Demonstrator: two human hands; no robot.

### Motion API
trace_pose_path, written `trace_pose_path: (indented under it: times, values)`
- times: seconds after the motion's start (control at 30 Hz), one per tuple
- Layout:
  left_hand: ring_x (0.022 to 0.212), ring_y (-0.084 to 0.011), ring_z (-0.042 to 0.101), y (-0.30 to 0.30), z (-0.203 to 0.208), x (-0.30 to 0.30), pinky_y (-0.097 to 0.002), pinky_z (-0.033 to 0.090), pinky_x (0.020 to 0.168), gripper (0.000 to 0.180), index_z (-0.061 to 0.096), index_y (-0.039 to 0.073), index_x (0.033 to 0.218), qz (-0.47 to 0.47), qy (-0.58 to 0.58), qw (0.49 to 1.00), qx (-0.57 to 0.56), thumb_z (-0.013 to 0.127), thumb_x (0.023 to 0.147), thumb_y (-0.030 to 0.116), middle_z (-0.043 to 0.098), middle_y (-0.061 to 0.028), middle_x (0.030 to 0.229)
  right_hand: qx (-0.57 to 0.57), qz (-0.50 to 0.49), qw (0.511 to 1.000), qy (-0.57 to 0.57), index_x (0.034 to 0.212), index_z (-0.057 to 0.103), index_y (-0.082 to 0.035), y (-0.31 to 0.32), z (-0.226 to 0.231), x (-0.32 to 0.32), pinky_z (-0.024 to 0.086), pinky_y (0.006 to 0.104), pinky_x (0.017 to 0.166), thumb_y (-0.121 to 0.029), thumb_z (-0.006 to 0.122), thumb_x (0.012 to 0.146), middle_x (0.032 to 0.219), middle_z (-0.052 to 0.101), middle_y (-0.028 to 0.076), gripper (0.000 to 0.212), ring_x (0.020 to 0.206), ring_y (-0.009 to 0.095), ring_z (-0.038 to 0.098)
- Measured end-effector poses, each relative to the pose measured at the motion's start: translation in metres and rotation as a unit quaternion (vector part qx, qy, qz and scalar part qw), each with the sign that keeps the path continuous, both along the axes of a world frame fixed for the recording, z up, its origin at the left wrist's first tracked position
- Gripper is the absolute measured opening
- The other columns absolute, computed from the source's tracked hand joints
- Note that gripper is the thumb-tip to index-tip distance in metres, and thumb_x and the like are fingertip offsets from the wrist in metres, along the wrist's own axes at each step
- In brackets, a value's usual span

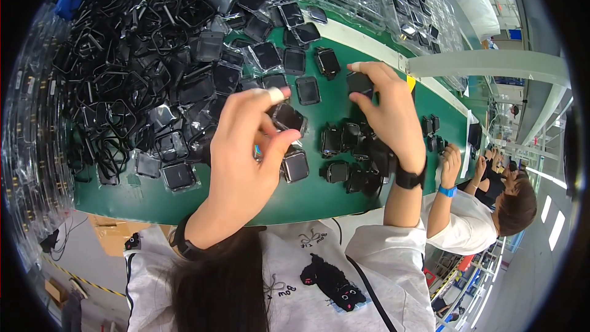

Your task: The person picks up a smartwatch, peels a film from the screen, and presses a frame onto the watch face by hand. They then set the watch aside on the table and repeat the process with another smartwatch.

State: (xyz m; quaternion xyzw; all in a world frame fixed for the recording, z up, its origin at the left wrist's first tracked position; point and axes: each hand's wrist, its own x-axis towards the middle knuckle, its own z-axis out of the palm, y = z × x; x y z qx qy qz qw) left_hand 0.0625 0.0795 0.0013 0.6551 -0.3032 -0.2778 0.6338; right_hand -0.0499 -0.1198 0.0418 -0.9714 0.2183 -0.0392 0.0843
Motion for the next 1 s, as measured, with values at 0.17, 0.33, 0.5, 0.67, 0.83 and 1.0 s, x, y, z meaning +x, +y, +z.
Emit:
trace_pose_path:
  times: [0.17,0.33,0.5,0.67,0.83,1.0]
  values:
    - [0.093,-0.0226,0.06,0.013,0.0,0.016,-0.0294,0.052,0.073,0.04,0.052,-0.002,0.119,-0.061,0.446,0.866,-0.218,0.066,0.081,0.001,0.048,-0.0135,0.124,0.325,0.167,0.924,-0.115,0.105,0.062,-0.003,0.042,0.037,0.029,0.048,0.0312,0.071,-0.002,0.07,0.072,0.107,0.064,0.013,0.034,0.09,0.024,0.062]
    - [0.1,-0.0247,0.061,0.044,-0.003,0.038,-0.032,0.054,0.082,0.039,0.047,-0.004,0.123,-0.032,0.321,0.929,-0.181,0.06,0.087,0.001,0.052,-0.015,0.121,0.278,0.218,0.923,-0.153,0.1,0.064,-0.003,0.039,0.003,0.099,0.048,0.0317,0.069,-0.003,0.069,0.074,0.099,0.064,0.013,0.027,0.086,0.025,0.061]
    - [0.101,-0.0249,0.06,0.062,0.003,0.053,-0.0349,0.051,0.091,0.042,0.046,-0.006,0.124,0.124,0.223,0.955,-0.154,0.06,0.085,-0.002,0.056,-0.0178,0.116,0.14,0.289,0.934,-0.154,0.093,0.063,-0.003,0.048,-0.032,0.136,0.047,0.033,0.067,-0.005,0.067,0.077,0.087,0.059,0.011,0.017,0.077,0.029,0.058]
    - [0.104,-0.0232,0.059,0.065,-0.005,0.06,-0.0356,0.05,0.092,0.044,0.045,-0.009,0.124,0.18,0.193,0.95,-0.17,0.062,0.084,-0.005,0.055,-0.0181,0.119,0.218,0.317,0.916,-0.114,0.09,0.061,-0.001,0.052,0.0,0.126,0.047,0.0319,0.065,-0.003,0.065,0.079,0.091,0.056,0.011,0.012,0.072,0.025,0.059]
    - [0.106,-0.022,0.058,0.047,-0.003,0.049,-0.0347,0.05,0.093,0.046,0.043,-0.009,0.126,0.097,0.234,0.942,-0.221,0.06,0.084,-0.007,0.054,-0.0182,0.121,0.282,0.188,0.938,-0.079,0.095,0.058,0.0,0.066,0.024,0.098,0.046,0.0282,0.062,-0.002,0.061,0.083,0.095,0.055,0.011,0.013,0.069,0.017,0.058]
    - [0.11,-0.0255,0.057,0.04,0.001,0.038,-0.043,0.049,0.094,0.049,0.042,-0.009,0.127,0.02,0.294,0.93,-0.218,0.063,0.085,0.004,0.056,-0.0203,0.119,0.291,0.169,0.92,-0.201,0.099,0.057,0.001,0.084,0.008,0.087,0.047,0.0247,0.061,0.001,0.059,0.084,0.096,0.054,0.011,0.015,0.069,0.015,0.057]
